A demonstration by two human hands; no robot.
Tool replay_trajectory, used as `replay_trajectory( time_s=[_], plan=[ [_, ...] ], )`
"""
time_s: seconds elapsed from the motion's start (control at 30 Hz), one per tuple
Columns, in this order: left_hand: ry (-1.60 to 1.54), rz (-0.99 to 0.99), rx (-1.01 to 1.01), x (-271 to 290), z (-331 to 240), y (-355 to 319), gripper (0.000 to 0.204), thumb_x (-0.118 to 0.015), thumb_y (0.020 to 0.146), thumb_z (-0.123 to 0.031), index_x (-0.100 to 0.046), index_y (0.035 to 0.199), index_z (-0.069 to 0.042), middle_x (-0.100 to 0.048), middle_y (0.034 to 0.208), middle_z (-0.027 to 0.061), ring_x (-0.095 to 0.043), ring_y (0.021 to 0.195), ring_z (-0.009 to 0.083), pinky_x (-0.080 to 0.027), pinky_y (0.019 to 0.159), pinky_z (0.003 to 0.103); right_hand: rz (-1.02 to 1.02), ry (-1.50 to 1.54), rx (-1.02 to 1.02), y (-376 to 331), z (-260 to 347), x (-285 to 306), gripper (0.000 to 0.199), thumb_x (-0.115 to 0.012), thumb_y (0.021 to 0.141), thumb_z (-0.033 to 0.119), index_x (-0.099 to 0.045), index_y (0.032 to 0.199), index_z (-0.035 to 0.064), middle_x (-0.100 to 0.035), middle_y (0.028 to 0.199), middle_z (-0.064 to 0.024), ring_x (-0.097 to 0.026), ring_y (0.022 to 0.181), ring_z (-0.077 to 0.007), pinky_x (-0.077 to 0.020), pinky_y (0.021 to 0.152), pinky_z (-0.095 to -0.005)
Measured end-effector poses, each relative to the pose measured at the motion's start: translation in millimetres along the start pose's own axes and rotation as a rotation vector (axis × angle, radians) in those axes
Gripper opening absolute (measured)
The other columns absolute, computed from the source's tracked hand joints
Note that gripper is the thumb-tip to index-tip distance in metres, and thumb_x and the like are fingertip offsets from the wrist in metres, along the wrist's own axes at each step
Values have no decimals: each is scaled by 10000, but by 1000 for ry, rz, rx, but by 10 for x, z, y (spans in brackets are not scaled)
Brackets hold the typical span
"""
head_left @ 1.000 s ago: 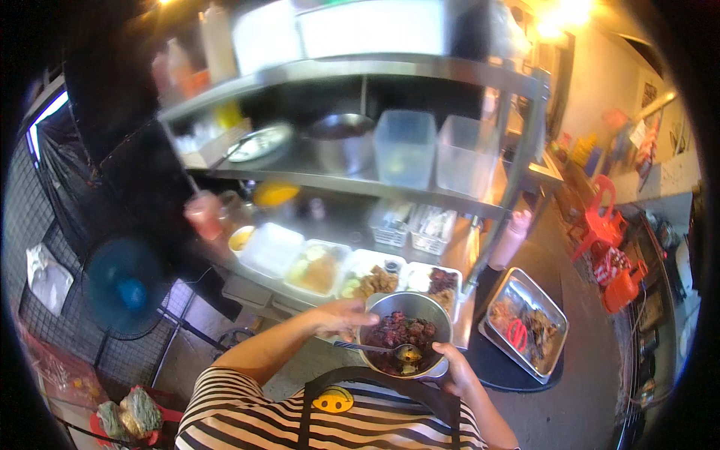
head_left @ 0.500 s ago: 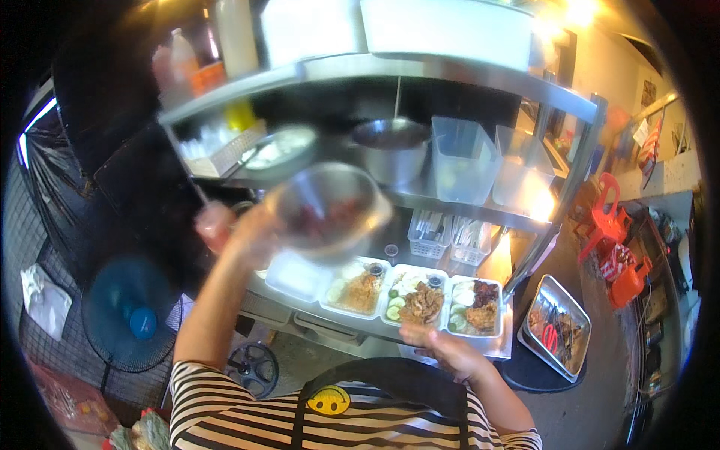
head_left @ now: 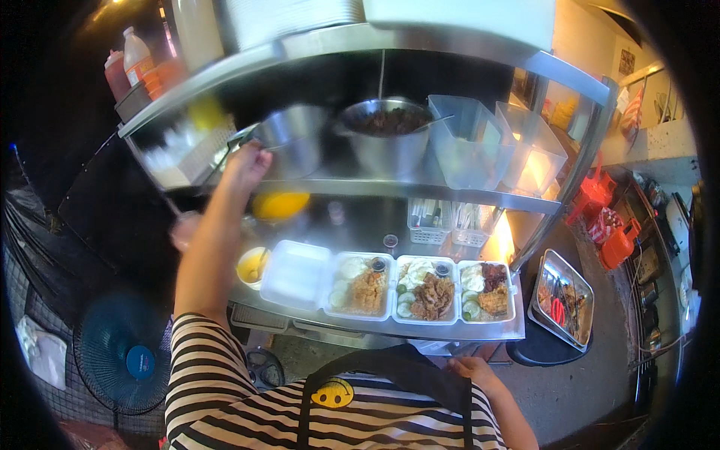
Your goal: The person assembles several meal boxes by scooping rice, adding sliced cucumbers, placing cooked meat, and topping with a dark sauce. They then close the lids and arrange the boxes on the counter.
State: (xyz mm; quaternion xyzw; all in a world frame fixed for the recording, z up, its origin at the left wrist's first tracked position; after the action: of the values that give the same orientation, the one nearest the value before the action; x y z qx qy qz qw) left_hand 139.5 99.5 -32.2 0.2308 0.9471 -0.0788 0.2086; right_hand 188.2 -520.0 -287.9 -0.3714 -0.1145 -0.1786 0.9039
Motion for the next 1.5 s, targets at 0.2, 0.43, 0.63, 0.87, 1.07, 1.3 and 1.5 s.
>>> replay_trajectory(
  time_s=[0.2,0.43,0.63,0.87,1.07,1.3,1.5],
  plan=[
    [-64,-30,25,-443,163,-606,212,-577,945,-250,-542,948,-41,-568,784,56,-587,703,174,-566,775,358,-145,670,238,581,-1025,-183,469,-505,980,238,-411,1402,55,-547,1296,-118,-478,1217,-216,-351,1045,-299],
    [583,549,839,762,2185,-3252,503,-456,956,-469,-586,1139,-19,-655,1020,125,-643,882,238,-521,802,372,188,642,291,347,-1295,-86,473,-465,991,300,-420,1392,52,-564,1278,-125,-504,1191,-228,-372,1023,-319],
    [586,124,1139,1673,3111,-4813,460,-456,966,-436,-594,1119,-24,-646,1022,126,-619,920,240,-491,826,383,548,413,647,128,-86,250,488,-431,1000,353,-428,1383,49,-580,1262,-130,-526,1169,-239,-389,1003,-336],
    [75,123,806,1363,2603,-4028,410,-437,985,-406,-612,1029,-38,-652,915,124,-619,818,219,-499,746,368,117,-483,765,619,1190,161,396,-533,955,288,-543,1260,34,-626,1105,-196,-626,922,-340,-500,825,-390],
    [73,-272,489,2503,2707,-2440,659,-416,967,-494,-335,1375,17,-473,1296,206,-509,1133,311,-442,930,424,230,655,204,1339,1175,-359,567,-574,941,294,-353,1405,54,-602,1019,-119,-630,761,-213,-513,558,-320],
    [-173,-29,428,2124,2483,-2066,740,-411,917,-616,-365,1361,-26,-448,1279,145,-452,1144,290,-397,942,449,-210,726,79,1361,1227,-452,669,-591,905,297,-297,1418,-17,-532,1040,-129,-546,754,-167,-453,539,-298],
    [-198,-43,505,2068,2482,-1900,708,-384,901,-659,-389,1367,-126,-438,1301,108,-411,1181,276,-344,963,475,-482,706,90,1298,1442,-416,453,-599,885,173,-489,1297,20,-559,1014,-109,-562,778,-184,-439,566,-287]
  ],
)
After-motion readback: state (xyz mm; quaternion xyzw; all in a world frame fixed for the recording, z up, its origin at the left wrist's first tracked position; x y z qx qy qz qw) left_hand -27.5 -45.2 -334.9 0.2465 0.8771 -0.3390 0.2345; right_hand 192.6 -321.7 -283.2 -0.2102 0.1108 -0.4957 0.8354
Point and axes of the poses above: each hand's wrist, its own y-axis towards the middle knuckle, its own x-axis out of the back of the hand, z = x × y, the point moved 10 cm from there along y, towards the middle knuckle
